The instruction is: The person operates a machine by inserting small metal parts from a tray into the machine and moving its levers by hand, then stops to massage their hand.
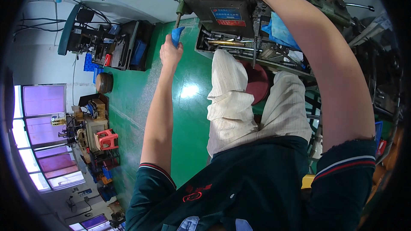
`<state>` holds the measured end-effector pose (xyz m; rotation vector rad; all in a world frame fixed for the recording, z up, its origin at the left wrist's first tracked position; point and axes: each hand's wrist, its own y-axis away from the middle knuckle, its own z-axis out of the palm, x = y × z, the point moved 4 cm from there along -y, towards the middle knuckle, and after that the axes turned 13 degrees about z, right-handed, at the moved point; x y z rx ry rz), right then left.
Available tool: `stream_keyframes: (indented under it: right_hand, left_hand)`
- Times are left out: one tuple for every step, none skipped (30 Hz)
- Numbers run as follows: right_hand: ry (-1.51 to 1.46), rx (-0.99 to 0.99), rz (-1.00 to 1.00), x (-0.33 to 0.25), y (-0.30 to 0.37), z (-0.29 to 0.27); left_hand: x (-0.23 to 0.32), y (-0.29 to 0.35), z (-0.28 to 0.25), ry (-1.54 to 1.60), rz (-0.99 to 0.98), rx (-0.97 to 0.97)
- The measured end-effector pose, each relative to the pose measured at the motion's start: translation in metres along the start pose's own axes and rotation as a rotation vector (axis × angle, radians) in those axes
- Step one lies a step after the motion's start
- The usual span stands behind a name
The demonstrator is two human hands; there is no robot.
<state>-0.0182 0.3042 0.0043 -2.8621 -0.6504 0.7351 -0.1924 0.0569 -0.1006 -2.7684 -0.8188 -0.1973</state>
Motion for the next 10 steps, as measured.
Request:
stream_keyframes:
  right_hand:
    - [0.004,-0.001,-0.001,0.002,-0.002,0.003]
    - [0.000,0.005,-0.010,0.004,-0.005,0.006]
    - [-0.003,0.011,-0.018,0.006,-0.007,0.009]
    - [0.006,0.013,-0.018,0.005,-0.005,0.007]
    - [-0.003,0.002,-0.018,0.003,-0.002,0.006]
    - [-0.010,-0.009,-0.017,0.003,0.000,0.004]
    - [-0.043,-0.061,-0.008,0.006,-0.004,0.009]
    - [-0.031,-0.062,-0.005,0.011,-0.009,0.011]
    - [-0.040,-0.051,-0.001,0.015,-0.013,0.012]
    - [-0.055,-0.040,0.000,0.011,-0.014,0.013]
  left_hand:
    - [0.001,0.000,0.000,0.001,-0.009,-0.003]
    - [0.001,0.001,0.001,0.005,-0.010,-0.004]
    - [0.002,0.002,0.000,-0.009,0.012,0.031]
    - [0.004,0.001,0.000,-0.019,0.037,0.067]
    - [0.005,0.001,0.000,-0.008,0.039,0.066]
    - [0.004,0.001,0.000,-0.021,0.032,0.058]
    - [0.004,0.003,0.000,-0.033,0.023,0.045]
    - [0.005,0.003,0.000,-0.022,0.024,0.041]
    - [0.007,0.002,0.001,-0.018,0.032,0.037]
    - [0.005,-0.002,0.000,-0.019,0.038,0.034]
